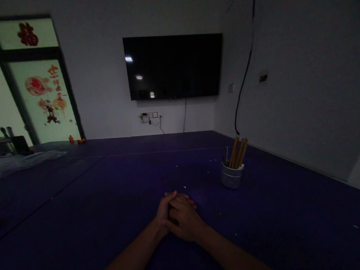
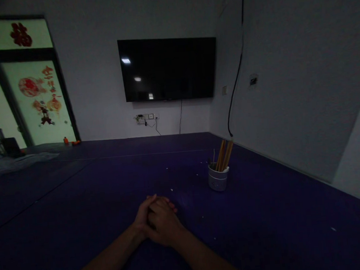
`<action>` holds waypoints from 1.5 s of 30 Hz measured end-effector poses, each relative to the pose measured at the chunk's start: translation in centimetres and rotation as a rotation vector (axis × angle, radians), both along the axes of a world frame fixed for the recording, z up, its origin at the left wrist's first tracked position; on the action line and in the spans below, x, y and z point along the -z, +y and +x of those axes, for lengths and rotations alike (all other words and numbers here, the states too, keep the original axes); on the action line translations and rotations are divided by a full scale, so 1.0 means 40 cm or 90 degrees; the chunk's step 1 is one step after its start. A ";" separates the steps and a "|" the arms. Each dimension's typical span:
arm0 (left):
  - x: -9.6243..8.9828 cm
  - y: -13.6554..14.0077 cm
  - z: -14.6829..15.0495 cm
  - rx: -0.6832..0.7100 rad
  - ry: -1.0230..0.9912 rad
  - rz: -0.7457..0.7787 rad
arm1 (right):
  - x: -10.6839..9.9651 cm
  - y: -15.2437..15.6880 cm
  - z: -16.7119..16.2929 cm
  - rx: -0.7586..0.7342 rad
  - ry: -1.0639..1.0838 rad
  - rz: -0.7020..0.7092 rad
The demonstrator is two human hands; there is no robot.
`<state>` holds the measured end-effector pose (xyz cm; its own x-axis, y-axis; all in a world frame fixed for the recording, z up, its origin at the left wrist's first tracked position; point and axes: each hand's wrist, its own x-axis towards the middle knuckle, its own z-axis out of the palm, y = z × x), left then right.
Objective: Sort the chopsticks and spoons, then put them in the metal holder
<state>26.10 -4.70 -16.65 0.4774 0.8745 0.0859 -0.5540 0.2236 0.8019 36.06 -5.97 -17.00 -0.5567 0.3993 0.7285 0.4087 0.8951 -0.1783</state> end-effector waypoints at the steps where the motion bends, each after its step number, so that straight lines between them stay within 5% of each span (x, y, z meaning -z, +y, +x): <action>1: -0.004 0.005 -0.010 -0.018 -0.006 -0.014 | -0.005 -0.004 0.000 -0.004 0.020 0.010; 4: -0.016 0.020 -0.037 -0.042 -0.019 -0.039 | -0.018 -0.018 0.001 0.010 0.051 -0.011; 9: -0.021 0.006 -0.034 0.048 -0.021 -0.052 | -0.028 -0.044 -0.009 0.016 0.004 -0.164; 17: 0.041 -0.014 -0.005 0.164 0.051 0.019 | -0.012 -0.048 -0.026 0.007 -0.036 -0.305; 26: 0.081 -0.005 0.010 0.072 -0.097 0.166 | -0.003 -0.053 -0.047 -0.036 0.125 -0.170; 30: 0.084 -0.005 0.015 0.027 -0.059 0.202 | -0.013 -0.056 -0.047 -0.054 0.144 -0.145; 37: 0.106 -0.001 0.028 -0.077 0.015 0.047 | -0.018 -0.047 -0.048 -0.072 0.141 -0.122; 45: 0.069 0.003 0.032 -0.003 -0.004 -0.024 | 0.003 -0.024 -0.044 0.000 0.065 -0.136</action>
<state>27.38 -4.57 -19.40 0.4723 0.8796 0.0563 -0.5603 0.2503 0.7896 34.30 -6.93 -17.14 -0.4846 0.5503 0.6799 0.3792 0.8326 -0.4037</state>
